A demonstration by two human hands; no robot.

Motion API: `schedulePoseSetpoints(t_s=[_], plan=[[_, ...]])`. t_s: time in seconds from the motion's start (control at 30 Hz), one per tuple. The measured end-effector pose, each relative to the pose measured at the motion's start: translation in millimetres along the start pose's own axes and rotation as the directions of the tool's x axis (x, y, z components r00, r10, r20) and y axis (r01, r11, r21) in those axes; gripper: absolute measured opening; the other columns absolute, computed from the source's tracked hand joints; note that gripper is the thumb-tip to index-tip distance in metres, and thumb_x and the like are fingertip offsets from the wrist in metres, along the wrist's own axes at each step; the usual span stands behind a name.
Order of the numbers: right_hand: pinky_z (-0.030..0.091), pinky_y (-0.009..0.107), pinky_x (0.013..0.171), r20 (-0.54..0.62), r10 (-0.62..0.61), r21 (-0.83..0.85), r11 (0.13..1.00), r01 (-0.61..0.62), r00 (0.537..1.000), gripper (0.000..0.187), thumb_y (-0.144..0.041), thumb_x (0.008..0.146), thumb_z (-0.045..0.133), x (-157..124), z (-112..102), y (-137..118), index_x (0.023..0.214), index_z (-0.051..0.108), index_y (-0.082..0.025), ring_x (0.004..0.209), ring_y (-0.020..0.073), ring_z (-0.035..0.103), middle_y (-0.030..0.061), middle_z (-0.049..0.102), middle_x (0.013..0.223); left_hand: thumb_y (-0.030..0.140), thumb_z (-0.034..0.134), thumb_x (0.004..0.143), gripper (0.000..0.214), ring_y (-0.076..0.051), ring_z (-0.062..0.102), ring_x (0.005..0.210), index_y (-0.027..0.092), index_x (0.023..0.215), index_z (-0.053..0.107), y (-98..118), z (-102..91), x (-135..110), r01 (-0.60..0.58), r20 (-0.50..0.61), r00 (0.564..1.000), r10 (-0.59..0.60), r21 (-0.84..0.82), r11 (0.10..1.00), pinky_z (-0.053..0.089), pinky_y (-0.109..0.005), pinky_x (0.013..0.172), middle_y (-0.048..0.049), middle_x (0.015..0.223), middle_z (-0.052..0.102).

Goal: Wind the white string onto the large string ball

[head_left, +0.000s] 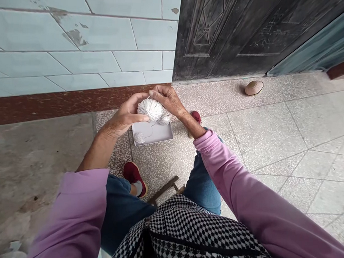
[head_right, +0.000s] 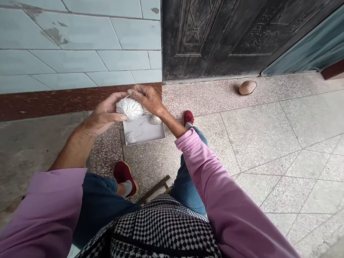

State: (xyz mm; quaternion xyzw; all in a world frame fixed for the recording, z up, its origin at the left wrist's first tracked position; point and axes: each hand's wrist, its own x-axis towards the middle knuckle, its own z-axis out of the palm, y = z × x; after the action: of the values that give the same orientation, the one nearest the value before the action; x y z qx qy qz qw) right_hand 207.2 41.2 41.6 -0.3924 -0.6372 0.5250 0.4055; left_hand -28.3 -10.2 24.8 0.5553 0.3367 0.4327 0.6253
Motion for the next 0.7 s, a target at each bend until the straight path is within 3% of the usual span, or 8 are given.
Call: schedulePoseSetpoints(t_s=[0.13, 0.33, 0.4, 0.5, 0.6, 0.7], plan=[[0.042, 0.027, 0.068, 0.004, 0.081, 0.103, 0.991, -0.081, 0.997, 0.061, -0.049, 0.126, 0.093, 1.0, 6.1, -1.9, 0.084, 0.056, -0.025, 0.08, 0.0167, 0.046, -0.0027, 0.05, 0.078, 0.04, 0.117, 0.071, 0.084, -0.045, 0.084, 0.133, 0.026, 0.147, 0.084, 0.3, -2.6, 3.4, -0.038, -0.097, 0.995, 0.026, -0.124, 0.992, 0.075, -0.054, 0.107, -0.0148, 0.136, 0.086], [0.052, 0.029, 0.084, 0.03, 0.077, 0.121, 0.989, -0.08, 0.997, 0.029, -0.029, 0.126, 0.078, -1.1, 15.4, -9.1, 0.099, 0.077, -0.019, 0.093, 0.0168, 0.063, -0.0009, 0.069, 0.083, 0.034, 0.112, 0.072, 0.073, -0.035, 0.076, 0.131, 0.027, 0.136, 0.077, -10.1, -10.6, 11.5, -0.109, -0.267, 0.963, 0.046, -0.226, 0.968, 0.07, -0.044, 0.101, -0.0118, 0.139, 0.085], [0.049, 0.03, 0.082, 0.065, 0.097, 0.143, 0.984, -0.106, 0.993, 0.022, -0.026, 0.125, 0.076, -2.0, 15.4, -8.2, 0.105, 0.082, -0.016, 0.089, 0.0155, 0.061, -0.0029, 0.068, 0.079, 0.034, 0.114, 0.073, 0.073, -0.036, 0.076, 0.137, 0.029, 0.135, 0.075, -12.7, -11.1, 12.6, -0.127, -0.302, 0.952, 0.053, -0.229, 0.965, 0.07, -0.044, 0.102, -0.0114, 0.143, 0.085], [0.04, 0.029, 0.068, 0.134, 0.154, 0.208, 0.961, -0.18, 0.979, 0.013, -0.026, 0.121, 0.086, -5.0, 12.6, -6.8, 0.124, 0.084, -0.014, 0.073, 0.0131, 0.046, -0.0099, 0.054, 0.069, 0.038, 0.115, 0.076, 0.071, -0.038, 0.079, 0.139, 0.031, 0.134, 0.076, -13.1, -11.2, 12.4, -0.156, -0.332, 0.94, 0.08, -0.208, 0.966, 0.072, -0.044, 0.099, -0.0111, 0.143, 0.085], [0.03, 0.028, 0.058, 0.18, 0.197, 0.237, 0.942, -0.237, 0.964, 0.035, -0.036, 0.116, 0.1, -10.8, 11.4, -11.1, 0.138, 0.081, -0.016, 0.065, 0.0114, 0.034, -0.012, 0.053, 0.072, 0.042, 0.116, 0.078, 0.068, -0.039, 0.084, 0.135, 0.033, 0.134, 0.077, -10.6, -10.1, 10.7, -0.158, -0.341, 0.935, 0.101, -0.141, 0.977, 0.074, -0.045, 0.094, -0.0104, 0.138, 0.086], [0.036, 0.025, 0.06, 0.138, 0.21, 0.27, 0.932, -0.241, 0.968, 0.064, -0.057, 0.104, 0.117, -15.8, 14.8, -19.5, 0.134, 0.08, -0.015, 0.069, 0.011, 0.044, -0.0098, 0.058, 0.078, 0.045, 0.12, 0.077, 0.073, -0.039, 0.086, 0.135, 0.032, 0.136, 0.079, -7.6, -7.3, 8.6, -0.132, -0.343, 0.935, 0.089, -0.105, 0.986, 0.077, -0.046, 0.099, -0.0108, 0.138, 0.087]])
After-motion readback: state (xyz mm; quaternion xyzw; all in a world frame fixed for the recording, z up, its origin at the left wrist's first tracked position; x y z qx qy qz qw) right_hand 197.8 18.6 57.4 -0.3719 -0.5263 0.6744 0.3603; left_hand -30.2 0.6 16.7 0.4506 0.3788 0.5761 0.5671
